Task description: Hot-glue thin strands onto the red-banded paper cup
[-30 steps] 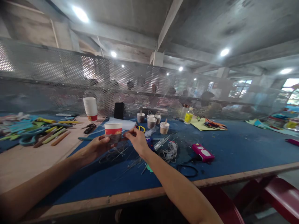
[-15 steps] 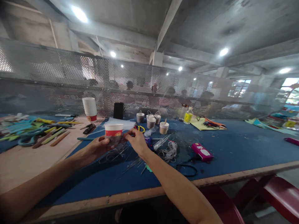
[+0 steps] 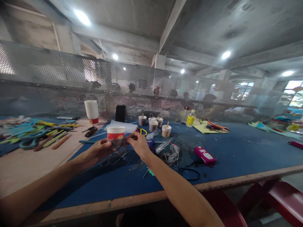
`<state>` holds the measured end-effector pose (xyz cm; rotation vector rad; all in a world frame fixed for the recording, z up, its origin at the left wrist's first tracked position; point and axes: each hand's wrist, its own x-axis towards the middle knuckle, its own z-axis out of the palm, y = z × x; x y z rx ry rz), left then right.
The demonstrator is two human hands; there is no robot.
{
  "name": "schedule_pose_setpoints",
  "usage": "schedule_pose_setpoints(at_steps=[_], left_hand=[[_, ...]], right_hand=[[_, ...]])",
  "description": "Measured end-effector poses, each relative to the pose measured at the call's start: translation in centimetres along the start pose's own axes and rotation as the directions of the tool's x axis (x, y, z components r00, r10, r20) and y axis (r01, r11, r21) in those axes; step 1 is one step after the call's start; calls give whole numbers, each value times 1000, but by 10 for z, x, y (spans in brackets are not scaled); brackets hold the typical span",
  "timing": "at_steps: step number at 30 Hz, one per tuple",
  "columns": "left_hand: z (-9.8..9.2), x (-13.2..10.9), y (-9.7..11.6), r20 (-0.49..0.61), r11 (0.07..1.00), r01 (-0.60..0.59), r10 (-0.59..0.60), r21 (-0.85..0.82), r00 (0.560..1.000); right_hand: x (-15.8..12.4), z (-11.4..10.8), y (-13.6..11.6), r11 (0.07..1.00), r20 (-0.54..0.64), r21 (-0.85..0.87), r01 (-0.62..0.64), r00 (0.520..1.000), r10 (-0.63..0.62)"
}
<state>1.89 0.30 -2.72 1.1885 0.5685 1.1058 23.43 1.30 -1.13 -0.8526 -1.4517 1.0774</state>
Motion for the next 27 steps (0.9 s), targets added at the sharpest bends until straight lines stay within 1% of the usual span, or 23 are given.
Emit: schedule_pose_setpoints(at_steps=[7, 12, 15, 18, 21, 27], left_hand=[[5, -3, 2, 31, 1000, -13, 12, 29, 999], [5, -3, 2, 11, 999, 2, -2, 41, 1000], [6, -3, 2, 15, 999, 4, -5, 37, 1000], [5, -3, 2, -14, 1000, 3, -3, 26, 1000], [2, -2, 1, -50, 999, 27, -25, 44, 998], [-6, -1, -1, -67, 995, 43, -38, 84, 997]], right_hand=[[1, 0, 4, 1000, 13, -6, 1, 1000, -1], [2, -1, 6, 1000, 5, -24, 4, 1000, -4], [3, 0, 6, 1000, 1, -7, -1, 1000, 1], [1, 2, 3, 1000, -10, 21, -8, 1000, 9], [-2, 4, -2, 999, -9, 39, -21, 1000, 22], [-6, 4, -13, 999, -28, -5, -39, 999, 39]])
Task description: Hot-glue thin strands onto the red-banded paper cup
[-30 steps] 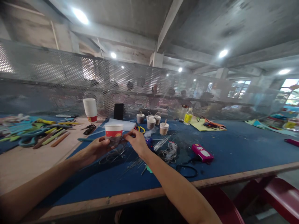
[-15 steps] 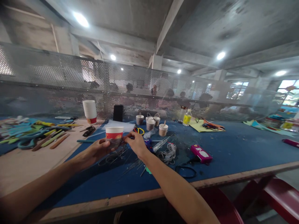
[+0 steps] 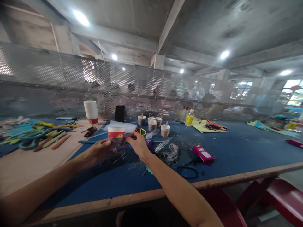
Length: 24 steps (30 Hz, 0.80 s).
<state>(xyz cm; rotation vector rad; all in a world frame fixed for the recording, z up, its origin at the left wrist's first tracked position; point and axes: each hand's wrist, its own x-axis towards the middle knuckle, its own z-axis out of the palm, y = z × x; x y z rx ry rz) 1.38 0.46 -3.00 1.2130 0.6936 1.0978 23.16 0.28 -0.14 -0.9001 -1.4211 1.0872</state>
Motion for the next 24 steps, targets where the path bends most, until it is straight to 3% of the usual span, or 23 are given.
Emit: schedule_pose_setpoints(at_steps=[9, 13, 24], left_hand=[[10, 1, 4, -86, 994, -54, 46, -94, 995], [14, -2, 8, -59, 997, -45, 41, -64, 997], [11, 1, 4, -163, 999, -53, 53, 6, 985]], right_hand=[[1, -2, 1, 999, -26, -35, 21, 999, -22], [2, -3, 6, 995, -35, -84, 54, 998, -57], [1, -1, 15, 990, 43, -79, 113, 993, -109]])
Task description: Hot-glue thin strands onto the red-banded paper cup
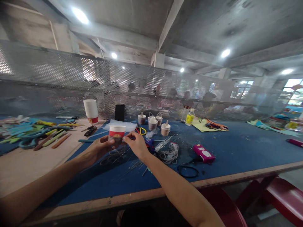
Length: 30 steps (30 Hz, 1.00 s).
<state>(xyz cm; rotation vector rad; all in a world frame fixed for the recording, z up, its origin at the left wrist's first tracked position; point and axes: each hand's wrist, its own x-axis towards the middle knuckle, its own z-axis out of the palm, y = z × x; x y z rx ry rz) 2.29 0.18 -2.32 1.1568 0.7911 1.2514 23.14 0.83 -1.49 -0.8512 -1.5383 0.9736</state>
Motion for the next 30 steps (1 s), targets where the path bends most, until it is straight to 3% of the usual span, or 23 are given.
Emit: schedule_pose_setpoints(at_steps=[7, 25, 30], left_hand=[[2, -1, 3, -30, 1000, 6, -6, -16, 1000], [2, -4, 1, 59, 999, 22, -21, -24, 998], [2, -4, 7, 81, 998, 56, -54, -24, 995]], right_hand=[[-3, -2, -6, 1000, 39, -18, 3, 999, -2], [0, -2, -5, 998, -5, -67, -20, 1000, 20], [0, -2, -2, 1000, 45, 2, -5, 999, 5]])
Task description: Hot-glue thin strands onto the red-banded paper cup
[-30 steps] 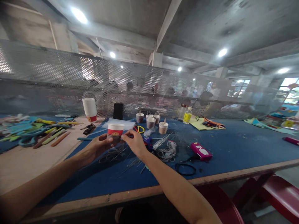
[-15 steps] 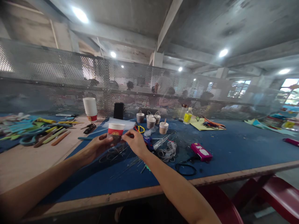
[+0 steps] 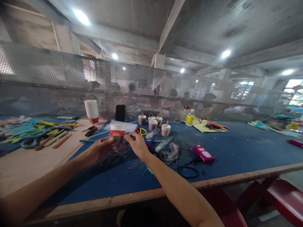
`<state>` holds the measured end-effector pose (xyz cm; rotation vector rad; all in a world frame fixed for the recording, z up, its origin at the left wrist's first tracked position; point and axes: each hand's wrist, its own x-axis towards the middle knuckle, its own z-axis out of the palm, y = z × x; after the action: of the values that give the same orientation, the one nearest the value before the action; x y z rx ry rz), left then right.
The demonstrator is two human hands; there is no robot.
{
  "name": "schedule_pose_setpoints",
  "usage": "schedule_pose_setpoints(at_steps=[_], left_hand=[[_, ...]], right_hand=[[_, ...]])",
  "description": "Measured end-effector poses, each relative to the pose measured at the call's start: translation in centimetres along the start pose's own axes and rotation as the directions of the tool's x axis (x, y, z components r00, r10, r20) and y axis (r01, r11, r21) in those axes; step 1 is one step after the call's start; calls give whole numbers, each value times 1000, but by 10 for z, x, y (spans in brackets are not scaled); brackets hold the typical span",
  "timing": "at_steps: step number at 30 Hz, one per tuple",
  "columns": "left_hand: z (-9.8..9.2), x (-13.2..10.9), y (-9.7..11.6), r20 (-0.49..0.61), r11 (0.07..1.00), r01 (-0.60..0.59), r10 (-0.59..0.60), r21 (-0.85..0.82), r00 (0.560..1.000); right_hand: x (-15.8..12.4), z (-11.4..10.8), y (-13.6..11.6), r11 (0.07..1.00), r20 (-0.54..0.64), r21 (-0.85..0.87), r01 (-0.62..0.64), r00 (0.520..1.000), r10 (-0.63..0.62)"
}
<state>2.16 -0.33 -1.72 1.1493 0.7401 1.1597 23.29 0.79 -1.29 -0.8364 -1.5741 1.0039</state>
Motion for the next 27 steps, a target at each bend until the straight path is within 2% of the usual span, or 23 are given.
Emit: schedule_pose_setpoints(at_steps=[5, 8, 12, 21, 27], left_hand=[[-6, 0, -1, -10, 1000, 5, -6, -14, 1000], [-5, 0, 0, -32, 1000, 6, -6, -2, 999], [0, -1, 1, 2, 1000, 6, -6, -10, 1000], [2, -1, 1, 12, 1000, -5, 5, -22, 1000], [5, -5, 8, -8, 995, 35, -35, -89, 999]], right_hand=[[0, 2, 5, 997, 28, 77, -20, 999, 18], [0, 2, 10, 998, 51, 48, -33, 998, 31], [1, 2, 13, 1000, 36, 2, -22, 999, 22], [0, 3, 10, 1000, 15, -11, -4, 1000, 4], [-4, 1, 2, 999, 67, -23, -46, 997, 48]])
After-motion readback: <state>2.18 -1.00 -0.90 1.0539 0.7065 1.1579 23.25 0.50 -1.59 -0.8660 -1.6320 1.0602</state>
